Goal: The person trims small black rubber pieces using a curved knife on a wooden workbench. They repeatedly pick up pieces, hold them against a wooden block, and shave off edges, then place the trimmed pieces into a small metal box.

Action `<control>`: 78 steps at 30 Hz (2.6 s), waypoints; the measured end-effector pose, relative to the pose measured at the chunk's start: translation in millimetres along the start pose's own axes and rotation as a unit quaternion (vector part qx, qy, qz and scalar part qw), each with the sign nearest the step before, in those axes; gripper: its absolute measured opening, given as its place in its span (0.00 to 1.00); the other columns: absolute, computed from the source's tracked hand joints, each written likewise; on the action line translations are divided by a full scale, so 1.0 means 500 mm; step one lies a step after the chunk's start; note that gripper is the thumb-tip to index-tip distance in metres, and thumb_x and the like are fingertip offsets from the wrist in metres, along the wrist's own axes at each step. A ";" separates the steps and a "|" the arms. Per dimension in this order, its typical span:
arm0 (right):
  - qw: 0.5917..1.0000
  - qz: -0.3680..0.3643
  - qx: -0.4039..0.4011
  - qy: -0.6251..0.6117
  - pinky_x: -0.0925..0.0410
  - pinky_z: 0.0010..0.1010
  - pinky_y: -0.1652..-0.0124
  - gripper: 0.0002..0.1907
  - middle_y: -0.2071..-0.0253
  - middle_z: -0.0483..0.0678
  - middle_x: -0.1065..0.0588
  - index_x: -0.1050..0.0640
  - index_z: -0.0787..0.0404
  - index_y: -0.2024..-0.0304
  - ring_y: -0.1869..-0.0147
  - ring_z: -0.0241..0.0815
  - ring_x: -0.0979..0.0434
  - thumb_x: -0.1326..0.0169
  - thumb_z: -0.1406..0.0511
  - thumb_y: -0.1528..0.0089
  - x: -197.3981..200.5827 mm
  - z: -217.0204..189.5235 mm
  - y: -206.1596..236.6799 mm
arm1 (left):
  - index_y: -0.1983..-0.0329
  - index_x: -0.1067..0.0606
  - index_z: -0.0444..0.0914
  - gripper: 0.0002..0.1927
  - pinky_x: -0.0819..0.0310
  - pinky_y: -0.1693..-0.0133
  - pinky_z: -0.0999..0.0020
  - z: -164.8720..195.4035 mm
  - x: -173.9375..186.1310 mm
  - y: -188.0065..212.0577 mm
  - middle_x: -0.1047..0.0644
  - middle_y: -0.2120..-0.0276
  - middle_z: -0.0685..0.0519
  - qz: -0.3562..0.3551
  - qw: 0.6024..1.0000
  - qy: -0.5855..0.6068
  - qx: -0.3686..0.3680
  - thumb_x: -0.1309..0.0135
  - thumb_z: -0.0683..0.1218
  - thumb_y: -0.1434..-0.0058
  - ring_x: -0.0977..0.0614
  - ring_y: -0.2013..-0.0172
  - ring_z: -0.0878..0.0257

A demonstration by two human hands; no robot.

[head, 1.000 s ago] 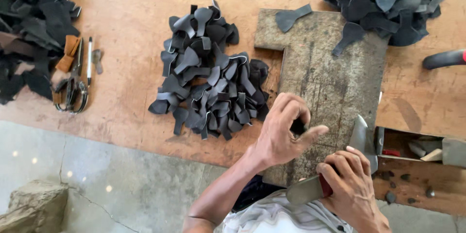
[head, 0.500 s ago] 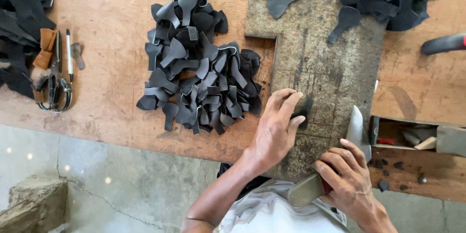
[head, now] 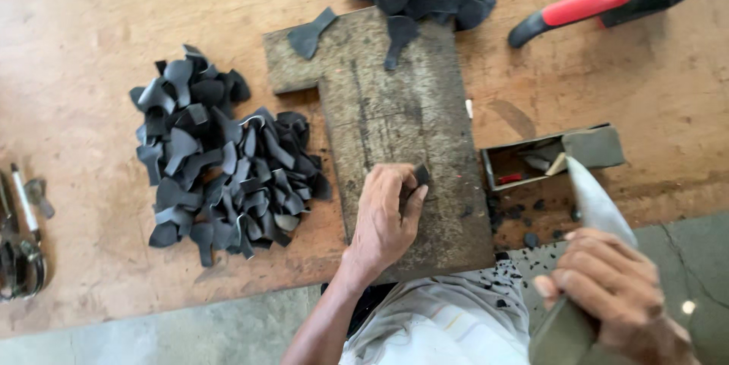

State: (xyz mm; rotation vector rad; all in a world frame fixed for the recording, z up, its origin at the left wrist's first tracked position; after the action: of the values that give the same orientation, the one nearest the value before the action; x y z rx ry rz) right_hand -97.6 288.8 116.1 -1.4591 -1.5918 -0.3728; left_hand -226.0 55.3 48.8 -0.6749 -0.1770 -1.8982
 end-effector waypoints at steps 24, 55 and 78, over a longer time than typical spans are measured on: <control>0.991 -0.129 -0.045 0.010 0.30 0.45 0.53 0.09 0.71 0.49 0.23 0.24 0.59 0.72 0.63 0.48 0.22 0.39 0.68 0.55 0.024 0.098 0.010 | 0.51 0.22 0.36 0.11 0.23 0.59 0.59 0.028 -0.055 -0.062 0.24 0.55 0.43 -0.085 0.994 -0.040 -0.058 0.41 0.41 0.36 0.20 0.56 0.49; 0.648 0.457 -0.236 -0.561 0.40 0.27 0.61 0.18 0.78 0.37 0.38 0.33 0.53 0.69 0.72 0.30 0.40 0.54 0.52 0.28 0.060 0.226 0.153 | 0.33 0.41 0.29 0.29 0.21 0.60 0.66 0.017 -0.049 -0.055 0.19 0.62 0.49 -0.003 0.996 0.091 -0.022 0.46 0.40 0.35 0.17 0.63 0.59; 0.839 0.225 -0.293 -0.399 0.35 0.40 0.52 0.11 0.65 0.45 0.32 0.30 0.58 0.62 0.63 0.40 0.33 0.46 0.59 0.30 0.027 0.302 -0.023 | 0.53 0.22 0.31 0.11 0.31 0.78 0.76 -0.004 -0.046 0.073 0.20 0.73 0.53 -0.029 0.915 0.276 0.292 0.43 0.44 0.32 0.23 0.77 0.73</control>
State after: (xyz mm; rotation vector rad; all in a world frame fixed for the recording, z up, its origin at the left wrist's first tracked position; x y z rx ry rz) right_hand -168.8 405.6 49.4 -2.6508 -1.7344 0.0738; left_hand -188.2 57.2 28.5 0.2772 -0.3808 -1.8804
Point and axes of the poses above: each hand's wrist, its own y-axis away from the middle knuckle, its own x-axis out of the back of the hand, z = x × y, the point moved 4 cm from there along -y, towards the middle knuckle
